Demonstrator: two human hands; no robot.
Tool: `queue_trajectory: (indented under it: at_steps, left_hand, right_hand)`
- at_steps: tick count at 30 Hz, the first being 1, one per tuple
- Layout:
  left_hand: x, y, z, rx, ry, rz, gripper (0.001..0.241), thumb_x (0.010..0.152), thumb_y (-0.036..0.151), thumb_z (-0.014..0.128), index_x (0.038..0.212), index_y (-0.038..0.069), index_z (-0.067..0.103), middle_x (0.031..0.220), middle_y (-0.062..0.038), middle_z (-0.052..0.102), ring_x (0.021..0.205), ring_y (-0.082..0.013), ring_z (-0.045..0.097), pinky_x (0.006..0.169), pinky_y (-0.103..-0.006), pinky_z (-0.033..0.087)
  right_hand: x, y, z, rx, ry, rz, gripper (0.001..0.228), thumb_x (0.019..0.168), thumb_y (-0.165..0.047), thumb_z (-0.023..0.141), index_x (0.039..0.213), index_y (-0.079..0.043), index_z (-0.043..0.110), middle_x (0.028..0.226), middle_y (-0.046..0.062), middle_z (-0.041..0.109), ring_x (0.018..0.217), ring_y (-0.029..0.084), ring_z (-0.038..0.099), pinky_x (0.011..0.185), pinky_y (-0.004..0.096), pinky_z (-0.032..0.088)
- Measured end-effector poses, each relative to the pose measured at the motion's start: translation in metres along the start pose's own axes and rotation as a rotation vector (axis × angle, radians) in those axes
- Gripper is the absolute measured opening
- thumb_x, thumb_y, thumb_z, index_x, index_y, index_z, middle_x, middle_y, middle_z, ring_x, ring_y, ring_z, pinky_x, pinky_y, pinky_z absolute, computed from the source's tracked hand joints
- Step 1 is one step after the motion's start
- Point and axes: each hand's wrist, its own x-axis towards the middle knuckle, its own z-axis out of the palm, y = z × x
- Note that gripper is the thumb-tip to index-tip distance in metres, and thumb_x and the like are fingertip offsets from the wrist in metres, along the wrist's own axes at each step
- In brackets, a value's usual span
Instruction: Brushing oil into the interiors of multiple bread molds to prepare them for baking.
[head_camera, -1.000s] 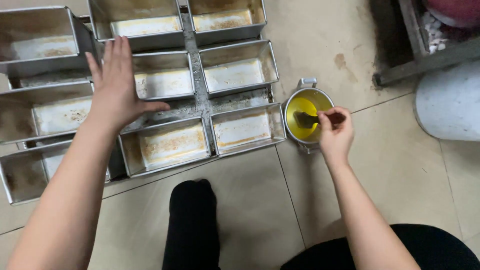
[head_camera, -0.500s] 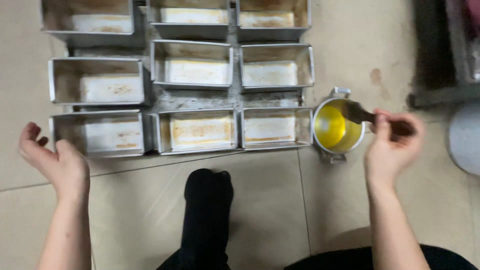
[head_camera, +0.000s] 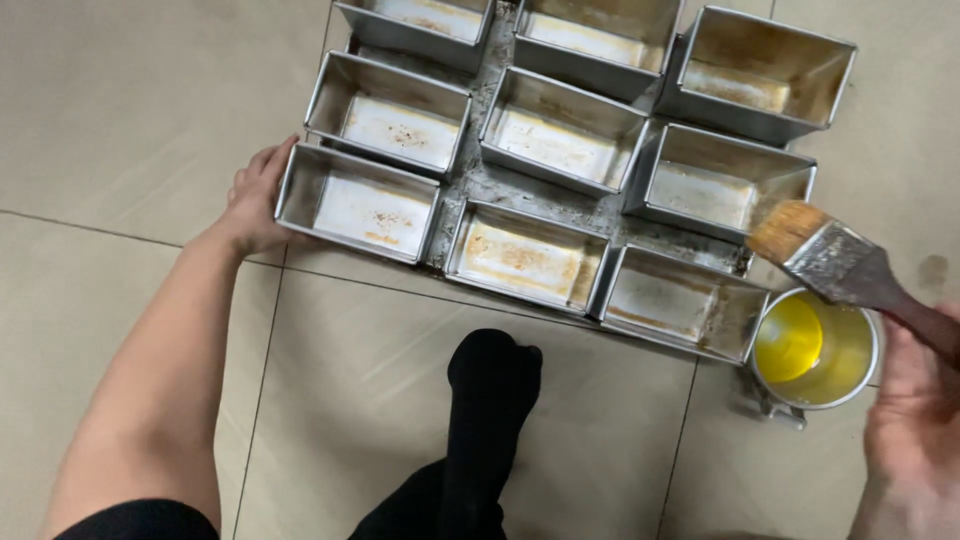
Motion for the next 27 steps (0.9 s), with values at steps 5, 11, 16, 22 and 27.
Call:
queue_trajectory:
  at_steps: [5, 11, 16, 22, 27]
  left_hand:
    - [-0.003, 0.007, -0.001, 0.081, -0.031, 0.219, 0.142, 0.039, 0.035, 0.101, 0.16, 0.027, 0.027, 0.165, -0.014, 0.023, 0.145, -0.0434, 0.03, 0.12, -0.0522, 0.031]
    - [-0.045, 0.015, -0.004, -0.006, 0.066, 0.437, 0.132, 0.046, 0.041, 0.098, 0.156, 0.02, 0.029, 0.163, -0.022, 0.022, 0.147, -0.0467, 0.027, 0.12, -0.054, 0.031]
    - [-0.072, 0.05, -0.038, 0.062, 0.07, 0.66, 0.114, 0.055, 0.034, 0.093, 0.147, 0.011, 0.03, 0.161, -0.023, 0.031, 0.147, -0.0445, 0.036, 0.12, -0.0534, 0.033]
    - [-0.11, 0.059, -0.039, -0.101, 0.1, 0.649, 0.12, 0.054, 0.032, 0.092, 0.15, 0.005, 0.025, 0.156, -0.019, 0.043, 0.145, -0.0416, 0.045, 0.127, -0.0569, 0.023]
    - [-0.146, 0.087, -0.034, -0.138, 0.274, 0.425, 0.119, 0.049, 0.033, 0.094, 0.147, 0.005, 0.033, 0.138, -0.02, 0.048, 0.13, -0.0413, 0.048, 0.113, -0.0494, 0.041]
  right_hand:
    - [-0.023, 0.032, 0.093, 0.278, 0.076, 0.366, 0.01, 0.114, -0.005, 0.061, 0.104, -0.007, 0.063, 0.123, 0.017, 0.074, 0.125, 0.031, 0.074, 0.097, 0.046, 0.062]
    - [-0.062, 0.094, 0.177, 0.106, 0.012, 0.631, 0.007, 0.102, -0.01, 0.065, 0.103, -0.014, 0.059, 0.123, 0.018, 0.072, 0.114, 0.035, 0.073, 0.092, 0.038, 0.065]
    - [-0.097, 0.118, 0.222, 0.085, -0.105, 0.655, 0.009, 0.098, -0.01, 0.064, 0.101, -0.016, 0.057, 0.119, 0.017, 0.071, 0.112, 0.034, 0.071, 0.091, 0.043, 0.066]
    - [-0.103, 0.122, 0.216, 0.051, -0.097, 0.643, 0.01, 0.1, -0.012, 0.063, 0.105, -0.016, 0.054, 0.119, 0.017, 0.07, 0.11, 0.035, 0.072, 0.089, 0.04, 0.063]
    - [-0.116, 0.116, 0.233, 0.026, -0.113, 0.576, 0.013, 0.1, -0.01, 0.062, 0.107, -0.015, 0.052, 0.117, 0.02, 0.07, 0.104, 0.034, 0.073, 0.083, 0.04, 0.065]
